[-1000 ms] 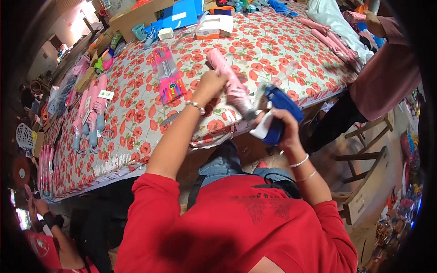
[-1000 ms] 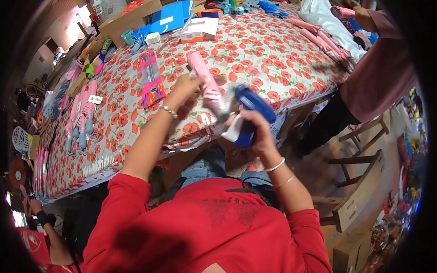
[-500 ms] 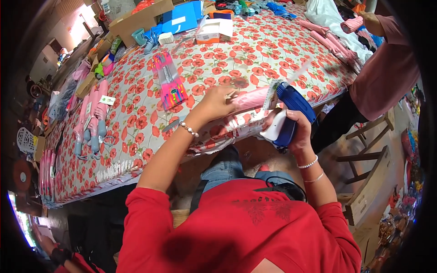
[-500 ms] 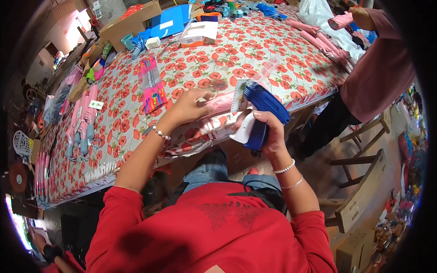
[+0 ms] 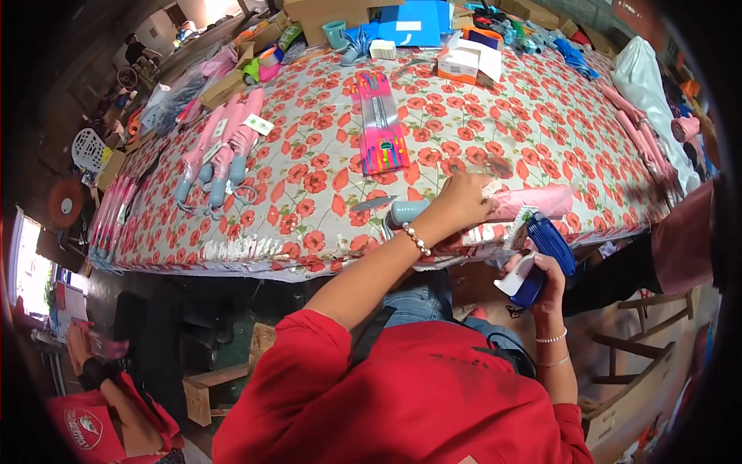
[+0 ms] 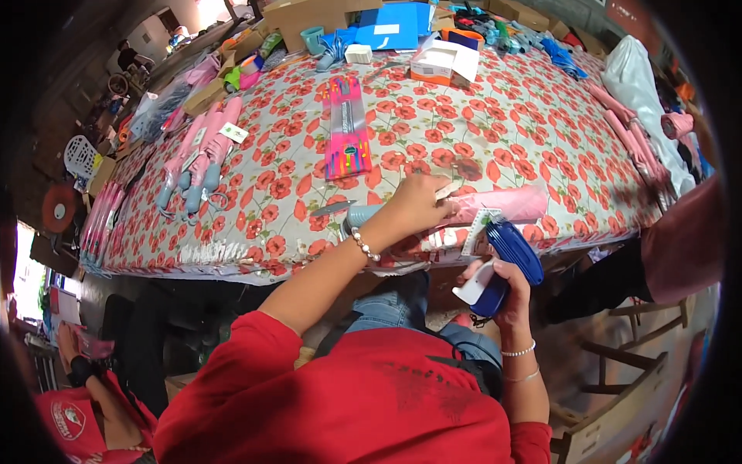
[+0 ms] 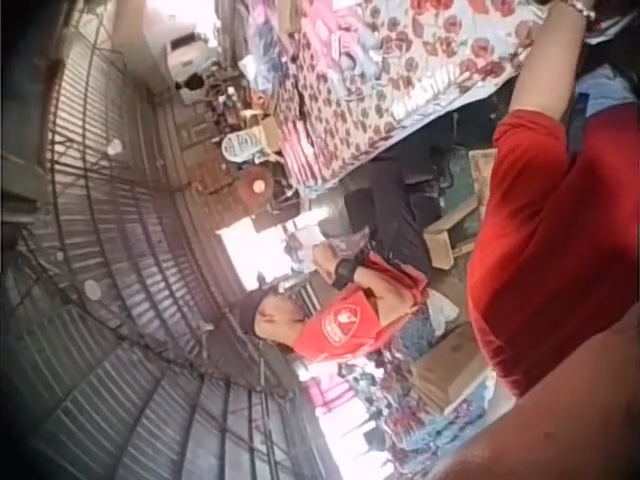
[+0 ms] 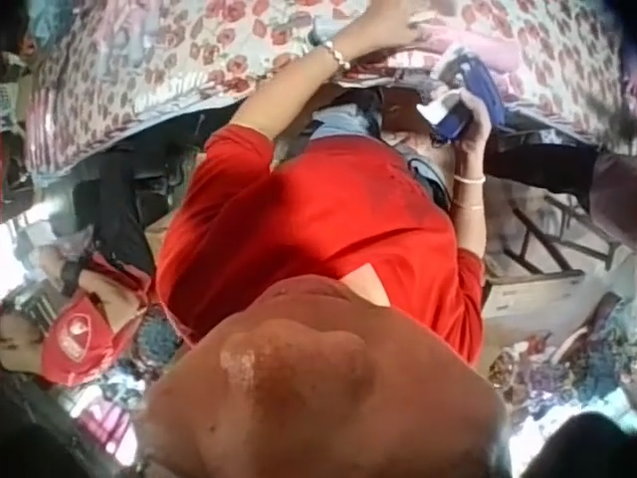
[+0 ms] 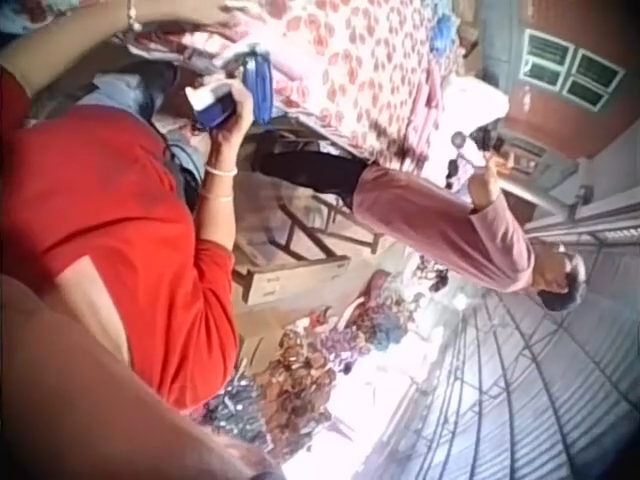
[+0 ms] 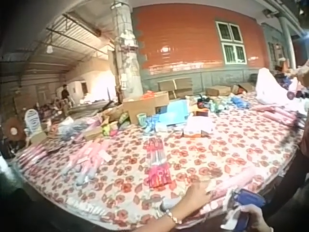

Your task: Packaging pink plastic products into plastic sleeves and applying labels.

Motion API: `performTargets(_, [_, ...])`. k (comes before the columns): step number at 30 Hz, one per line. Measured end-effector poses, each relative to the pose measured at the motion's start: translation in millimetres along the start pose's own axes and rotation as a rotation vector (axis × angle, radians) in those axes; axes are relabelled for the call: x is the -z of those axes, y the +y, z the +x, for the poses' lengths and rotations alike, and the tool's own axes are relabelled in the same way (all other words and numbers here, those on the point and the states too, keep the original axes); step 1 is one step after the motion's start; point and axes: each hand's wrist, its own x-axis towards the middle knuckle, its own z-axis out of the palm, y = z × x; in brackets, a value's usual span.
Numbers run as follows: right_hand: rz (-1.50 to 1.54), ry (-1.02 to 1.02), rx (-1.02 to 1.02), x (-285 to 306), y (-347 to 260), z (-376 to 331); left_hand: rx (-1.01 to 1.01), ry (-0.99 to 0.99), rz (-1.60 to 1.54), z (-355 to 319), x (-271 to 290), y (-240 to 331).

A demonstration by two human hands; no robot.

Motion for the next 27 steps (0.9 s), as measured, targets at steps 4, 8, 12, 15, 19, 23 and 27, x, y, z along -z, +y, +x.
performTargets(4, [0.019,0.05,-0.055,-6.3,3.7,1.4,0.12,-0.025,-0.07,8.2,-25.0,-17.5])
performTargets(8, [0.055,0.129,-0.095,-1.1,2.1,16.7,-0.076,0.07,-0.186,10.3,-18.8,-24.5])
performTargets(12, [-0.024,0.093,-0.114,22.5,12.1,44.2,0.279,-0.109,-0.317,16.8,-4.5,-16.5])
performTargets(15, [-0.057,0.062,-0.14,20.4,13.7,46.8,0.295,-0.116,-0.344,19.9,-2.5,-14.2])
performTargets(19, [-0.115,0.063,-0.147,15.7,12.7,48.6,0.263,-0.108,-0.3,21.1,2.1,-8.8])
performTargets(23, [-0.154,0.036,-0.069,19.8,16.9,45.7,0.262,-0.099,-0.243,17.5,-0.3,-9.0])
performTargets(27, [-0.117,0.054,-0.099,18.9,16.7,48.0,0.199,-0.084,-0.331,15.5,-1.4,-11.4])
